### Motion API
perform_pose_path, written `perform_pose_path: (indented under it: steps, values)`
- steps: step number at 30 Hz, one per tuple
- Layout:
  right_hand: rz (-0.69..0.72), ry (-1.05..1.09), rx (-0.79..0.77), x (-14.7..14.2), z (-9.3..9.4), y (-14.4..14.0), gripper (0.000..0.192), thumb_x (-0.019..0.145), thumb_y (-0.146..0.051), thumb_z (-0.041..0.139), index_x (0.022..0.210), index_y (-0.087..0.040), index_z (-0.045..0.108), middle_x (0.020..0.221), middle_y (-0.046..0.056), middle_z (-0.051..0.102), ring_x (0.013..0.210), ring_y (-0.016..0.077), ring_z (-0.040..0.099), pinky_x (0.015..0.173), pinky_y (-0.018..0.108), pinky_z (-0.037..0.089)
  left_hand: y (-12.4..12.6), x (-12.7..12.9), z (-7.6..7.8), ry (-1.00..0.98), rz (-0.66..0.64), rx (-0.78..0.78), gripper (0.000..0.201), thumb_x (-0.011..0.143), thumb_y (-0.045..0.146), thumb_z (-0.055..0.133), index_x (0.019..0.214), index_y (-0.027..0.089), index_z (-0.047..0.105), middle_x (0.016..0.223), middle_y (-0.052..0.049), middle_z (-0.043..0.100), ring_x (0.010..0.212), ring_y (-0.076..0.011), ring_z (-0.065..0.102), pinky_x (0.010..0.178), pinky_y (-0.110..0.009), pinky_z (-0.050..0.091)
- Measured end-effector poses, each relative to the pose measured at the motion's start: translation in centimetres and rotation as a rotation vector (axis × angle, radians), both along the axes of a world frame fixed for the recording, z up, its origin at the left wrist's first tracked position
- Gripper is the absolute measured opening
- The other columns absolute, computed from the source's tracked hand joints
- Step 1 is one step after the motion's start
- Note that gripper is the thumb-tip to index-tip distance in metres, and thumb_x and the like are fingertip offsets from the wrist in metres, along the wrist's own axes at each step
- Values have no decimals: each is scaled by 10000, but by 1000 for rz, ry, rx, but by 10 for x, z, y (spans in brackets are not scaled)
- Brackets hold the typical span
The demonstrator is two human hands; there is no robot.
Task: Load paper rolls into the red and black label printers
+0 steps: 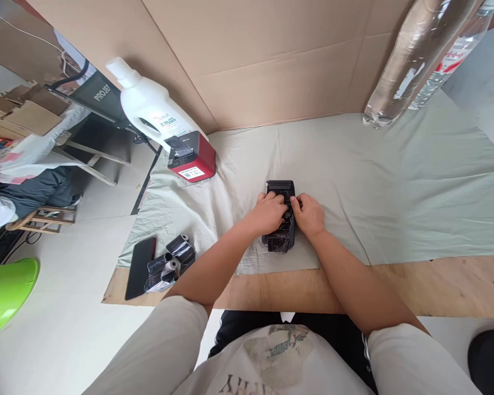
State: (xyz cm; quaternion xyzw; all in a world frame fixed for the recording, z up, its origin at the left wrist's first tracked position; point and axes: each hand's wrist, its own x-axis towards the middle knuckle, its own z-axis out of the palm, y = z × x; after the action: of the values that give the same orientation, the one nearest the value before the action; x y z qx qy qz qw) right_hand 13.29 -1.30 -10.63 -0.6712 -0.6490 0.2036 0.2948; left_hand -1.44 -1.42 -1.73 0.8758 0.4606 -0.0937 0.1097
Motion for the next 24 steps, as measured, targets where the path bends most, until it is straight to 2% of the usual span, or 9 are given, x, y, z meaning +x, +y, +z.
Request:
perform_pose_path:
  steps: [3, 7, 10, 13, 16, 19, 22, 24]
  values:
    - [2, -10, -3, 0, 1, 0, 605, 963, -650, 208, 804, -218, 601, 845, 108, 692, 799, 239, 585, 669, 326, 351, 2, 3, 2, 7, 22, -19, 236, 835, 137, 574, 1037, 118, 695, 1136, -161, 627, 1155, -332, 503, 953, -466, 380]
    - [-5, -26, -12, 1, 2, 1, 615, 953, -664, 210, 802, -216, 604, 822, 108, 689, 782, 239, 577, 656, 327, 338, 4, -1, 0, -110, 67, -46, 284, 803, 166, 607, 1078, 135, 673, 1173, -136, 634, 1172, -327, 520, 978, -460, 403]
    - [-5, -32, 4, 3, 1, 1, 624, 948, -675, 216, 794, -212, 605, 799, 108, 682, 758, 237, 566, 647, 328, 331, 3, -5, -2, -304, 124, -59, 303, 757, 180, 649, 1060, 159, 660, 1128, -100, 675, 1126, -290, 570, 985, -427, 438]
    - [-11, -40, 13, 4, 0, 1, 614, 944, -676, 231, 791, -212, 602, 775, 102, 667, 733, 230, 550, 634, 323, 317, -1, -21, 3, -598, 206, -151, 319, 757, 171, 625, 1075, 167, 637, 1099, -60, 700, 1026, -209, 633, 937, -339, 488]
    - [-3, -52, 9, 5, 1, 0, 580, 943, -657, 250, 788, -215, 593, 743, 87, 641, 705, 220, 527, 625, 317, 303, -12, -65, 16, -734, 246, -306, 302, 766, 223, 622, 1062, 168, 644, 1069, -41, 709, 966, -179, 659, 883, -302, 512]
    - [2, -42, 15, 5, 2, -1, 549, 941, -634, 272, 772, -216, 585, 722, 81, 628, 691, 215, 515, 617, 312, 301, -26, -134, 25, -538, 330, -415, 317, 736, 292, 651, 1033, 185, 676, 1024, -31, 719, 948, -206, 671, 867, -321, 520]
    - [-13, -40, 2, 4, 2, 0, 512, 935, -604, 299, 761, -215, 584, 723, 83, 631, 686, 214, 511, 610, 312, 297, -39, -199, 19, -295, 537, -315, 357, 704, 303, 644, 1044, 207, 700, 1069, -43, 711, 999, -248, 671, 893, -343, 520]
    - [-19, -43, -14, 3, 2, 0, 488, 929, -588, 315, 761, -216, 582, 728, 82, 632, 688, 214, 511, 613, 312, 297, -47, -228, 9, -184, 638, -234, 360, 706, 302, 623, 1043, 215, 714, 1089, -57, 701, 1028, -269, 665, 917, -358, 516]
